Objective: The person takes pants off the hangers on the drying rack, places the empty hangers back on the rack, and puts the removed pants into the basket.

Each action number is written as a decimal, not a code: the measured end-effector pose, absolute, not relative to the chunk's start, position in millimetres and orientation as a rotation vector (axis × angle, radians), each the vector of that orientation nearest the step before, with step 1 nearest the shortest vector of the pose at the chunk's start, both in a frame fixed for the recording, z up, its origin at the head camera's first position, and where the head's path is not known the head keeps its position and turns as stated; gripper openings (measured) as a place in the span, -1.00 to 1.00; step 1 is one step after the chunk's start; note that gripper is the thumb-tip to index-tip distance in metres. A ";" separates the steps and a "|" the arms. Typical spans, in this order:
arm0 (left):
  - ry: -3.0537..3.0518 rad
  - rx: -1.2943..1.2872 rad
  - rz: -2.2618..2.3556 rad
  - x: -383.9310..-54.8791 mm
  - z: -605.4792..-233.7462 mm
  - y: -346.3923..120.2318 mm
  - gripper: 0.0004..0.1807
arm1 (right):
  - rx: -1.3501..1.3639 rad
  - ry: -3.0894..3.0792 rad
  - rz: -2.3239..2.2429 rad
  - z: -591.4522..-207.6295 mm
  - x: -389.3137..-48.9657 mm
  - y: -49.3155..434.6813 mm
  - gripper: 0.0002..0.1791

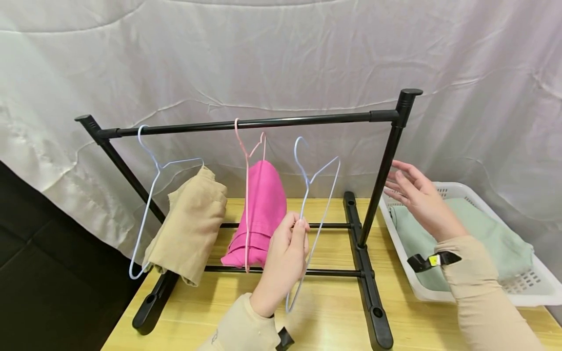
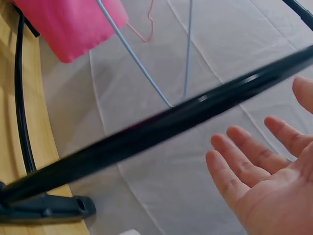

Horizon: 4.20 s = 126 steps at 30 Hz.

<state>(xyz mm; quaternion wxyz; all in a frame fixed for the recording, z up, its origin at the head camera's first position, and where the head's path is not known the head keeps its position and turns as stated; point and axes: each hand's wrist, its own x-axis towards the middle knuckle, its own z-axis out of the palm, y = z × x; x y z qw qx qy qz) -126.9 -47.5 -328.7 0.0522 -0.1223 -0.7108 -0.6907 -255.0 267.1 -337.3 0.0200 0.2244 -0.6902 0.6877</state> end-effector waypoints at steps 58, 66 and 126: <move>-2.243 -0.378 -1.837 -161.4 -277.8 -31.5 -0.77 | 0.678 -1.668 2.389 -358.9 -266.8 207.0 -0.56; -2.268 -0.349 -1.827 -167.0 -283.9 -22.4 -0.78 | 0.677 -1.659 2.375 -359.1 -266.0 208.8 -0.53; -2.342 -0.389 -1.804 -142.2 -305.4 -34.3 -0.75 | 0.695 -1.497 2.466 -365.0 -267.7 206.4 -0.62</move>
